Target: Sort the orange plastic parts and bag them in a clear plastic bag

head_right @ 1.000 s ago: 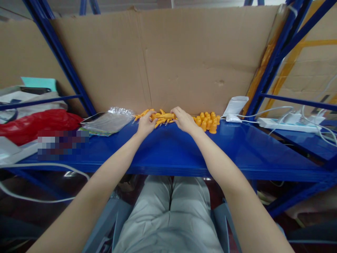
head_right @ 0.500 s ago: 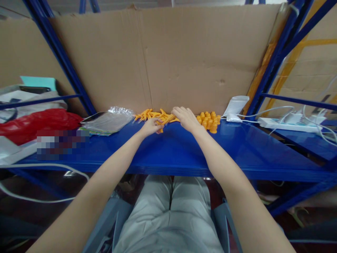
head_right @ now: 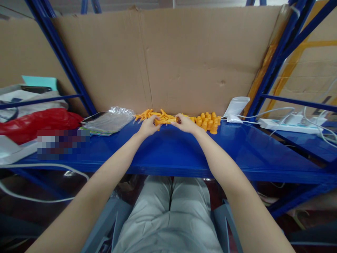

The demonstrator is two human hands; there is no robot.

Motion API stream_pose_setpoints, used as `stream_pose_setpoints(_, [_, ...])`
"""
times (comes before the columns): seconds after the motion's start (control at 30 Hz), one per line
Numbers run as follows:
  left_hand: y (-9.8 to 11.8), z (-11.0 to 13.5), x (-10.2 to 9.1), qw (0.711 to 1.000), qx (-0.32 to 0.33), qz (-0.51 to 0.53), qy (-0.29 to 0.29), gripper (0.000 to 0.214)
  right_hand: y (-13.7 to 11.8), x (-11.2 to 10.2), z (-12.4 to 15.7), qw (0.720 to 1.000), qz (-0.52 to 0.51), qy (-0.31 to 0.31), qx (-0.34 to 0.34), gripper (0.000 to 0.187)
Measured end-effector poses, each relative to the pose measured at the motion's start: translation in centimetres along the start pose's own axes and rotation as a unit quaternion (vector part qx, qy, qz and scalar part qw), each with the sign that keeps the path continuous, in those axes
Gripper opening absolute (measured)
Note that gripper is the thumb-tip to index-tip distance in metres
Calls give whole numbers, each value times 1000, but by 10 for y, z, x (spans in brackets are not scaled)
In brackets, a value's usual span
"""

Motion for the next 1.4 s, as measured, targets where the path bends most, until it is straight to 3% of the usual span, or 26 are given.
stream_pose_setpoints(0.13, [2, 0, 1, 1000, 16, -21, -11, 27, 16, 17, 4, 985, -121, -55, 114, 19])
stream_pose_setpoints(0.27, [1, 2, 4, 999, 5, -38, -28, 31, 20, 16, 1, 988, -104, -46, 101, 15])
stream_pose_setpoints(0.47, [-1, 6, 9, 995, -43, -49, -73, 36, 2, 6, 0, 998, 40, -42, -28, 24])
stream_pose_setpoints(0.77, [-10, 19, 28, 975, -129, -12, -181, 22, -27, -20, 8, 949, 310, -12, -53, 39])
stream_pose_setpoints(1.03, [-17, 10, 19, 980, -71, -113, -145, 16, 0, -63, 7, 931, 356, 56, 57, 34])
stream_pose_setpoints(1.3, [-10, 10, 20, 979, -46, -129, -149, 22, 24, -79, 17, 930, 323, -14, 177, 53])
stream_pose_setpoints(1.4, [-7, 11, 20, 979, -38, -129, -151, 21, 34, -79, 22, 919, 329, -47, 213, 51])
Point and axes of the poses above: each hand's wrist, its own z-axis away from the middle knuckle, its own x-axis out of the palm, y = z × x, the point moved 10 cm from there along -z, towards the middle knuckle, and after that the axes turned 6 degrees about y, right-handed, at the moved point
